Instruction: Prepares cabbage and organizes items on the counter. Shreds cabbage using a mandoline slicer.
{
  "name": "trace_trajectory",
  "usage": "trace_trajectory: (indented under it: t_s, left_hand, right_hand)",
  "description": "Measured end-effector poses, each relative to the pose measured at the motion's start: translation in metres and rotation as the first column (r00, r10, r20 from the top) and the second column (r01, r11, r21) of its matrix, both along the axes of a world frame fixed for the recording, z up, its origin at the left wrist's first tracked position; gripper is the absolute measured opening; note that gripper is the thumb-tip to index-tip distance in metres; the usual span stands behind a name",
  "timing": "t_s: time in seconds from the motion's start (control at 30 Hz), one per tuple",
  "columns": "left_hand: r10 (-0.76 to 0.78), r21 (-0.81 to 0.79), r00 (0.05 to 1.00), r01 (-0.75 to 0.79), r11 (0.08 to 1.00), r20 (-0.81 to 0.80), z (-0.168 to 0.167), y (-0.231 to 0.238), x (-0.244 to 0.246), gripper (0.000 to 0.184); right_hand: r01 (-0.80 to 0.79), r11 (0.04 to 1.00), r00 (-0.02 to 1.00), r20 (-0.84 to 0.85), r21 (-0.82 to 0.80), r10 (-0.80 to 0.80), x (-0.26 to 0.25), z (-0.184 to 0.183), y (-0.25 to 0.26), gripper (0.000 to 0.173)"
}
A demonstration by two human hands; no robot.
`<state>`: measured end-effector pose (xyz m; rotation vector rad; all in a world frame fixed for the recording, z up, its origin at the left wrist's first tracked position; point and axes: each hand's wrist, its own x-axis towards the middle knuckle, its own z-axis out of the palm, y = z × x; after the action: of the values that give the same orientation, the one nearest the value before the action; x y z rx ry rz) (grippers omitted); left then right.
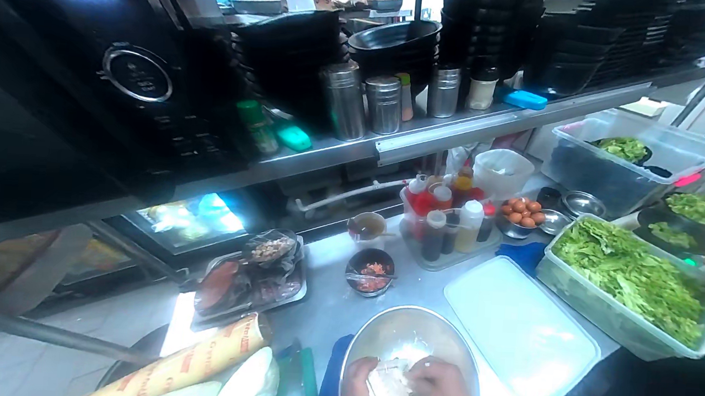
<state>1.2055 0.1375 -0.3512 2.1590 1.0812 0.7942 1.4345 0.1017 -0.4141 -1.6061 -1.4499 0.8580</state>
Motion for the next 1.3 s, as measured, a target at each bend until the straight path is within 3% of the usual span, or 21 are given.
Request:
trace_trajectory:
  t_s: [0.07, 0.17, 0.33, 0.5, 0.63, 0.7, 0.8, 0.87, 1.0, 1.07, 1.2, 1.3]
  left_hand:
    - [0.0, 0.018, 1.0, 0.0, 1.0, 0.006, 0.001, -0.001, 0.001, 0.105]
    - [-0.007, 0.006, 1.0, 0.007, 1.0, -0.005, 0.002, -0.001, 0.001, 0.105]
    - [-0.01, 0.011, 1.0, 0.01, 1.0, 0.009, 0.002, -0.001, 0.001, 0.105]
    - [-0.008, -0.006, 1.0, 0.008, 1.0, -0.013, 0.001, -0.001, 0.0, 0.105]
    - [-0.006, 0.004, 1.0, 0.006, 1.0, 0.003, -0.001, -0.002, 0.0, 0.105]
    - [-0.006, 0.011, 1.0, 0.006, 1.0, 0.005, 0.001, -0.001, 0.002, 0.105]
    - [-0.004, 0.012, 1.0, 0.004, 1.0, -0.011, 0.001, -0.002, 0.001, 0.105]
    - [-0.005, 0.006, 1.0, 0.005, 1.0, -0.012, 0.001, 0.0, 0.001, 0.105]
    - [-0.011, 0.017, 1.0, 0.011, 1.0, 0.008, 0.001, 0.0, 0.002, 0.104]
    - [-0.006, 0.023, 1.0, 0.006, 1.0, -0.001, 0.001, -0.001, 0.003, 0.104]
    - [-0.007, -0.001, 1.0, 0.007, 1.0, -0.005, 0.002, -0.002, 0.001, 0.106]
    - [-0.004, -0.002, 1.0, 0.004, 1.0, -0.002, 0.0, -0.001, 0.0, 0.106]
  right_hand:
    - [0.009, 0.999, 0.999, -0.031, 0.049, -0.008, -0.004, 0.001, 0.0, 0.009]
    - [0.045, 0.997, 0.998, 0.048, -0.063, -0.042, 0.009, -0.032, 0.003, 0.01]
    - [-0.031, 0.999, 1.0, 0.005, 0.041, 0.031, -0.003, 0.007, 0.001, 0.014]
    - [-0.001, 0.993, 0.994, 0.104, -0.118, 0.013, 0.013, -0.029, 0.004, 0.014]
    - [-0.022, 1.0, 0.999, 0.025, -0.017, 0.023, -0.001, 0.004, 0.0, 0.01]
    - [0.001, 1.0, 1.0, 0.021, -0.002, -0.001, -0.002, 0.002, 0.002, 0.01]
    - [0.045, 0.988, 0.997, 0.062, -0.146, -0.036, 0.01, -0.026, 0.005, 0.01]
    - [0.05, 0.981, 0.997, 0.067, -0.188, -0.038, 0.012, -0.026, 0.005, 0.011]
    - [0.008, 1.0, 1.0, -0.009, 0.005, -0.008, -0.005, 0.015, -0.001, 0.009]
    - [-0.003, 1.0, 1.0, -0.014, 0.027, 0.004, -0.006, 0.016, -0.001, 0.01]
    - [0.051, 0.979, 0.998, 0.056, -0.199, -0.041, 0.013, -0.027, 0.003, 0.012]
    - [0.058, 0.967, 0.997, 0.069, -0.248, -0.043, 0.017, -0.028, 0.001, 0.011]
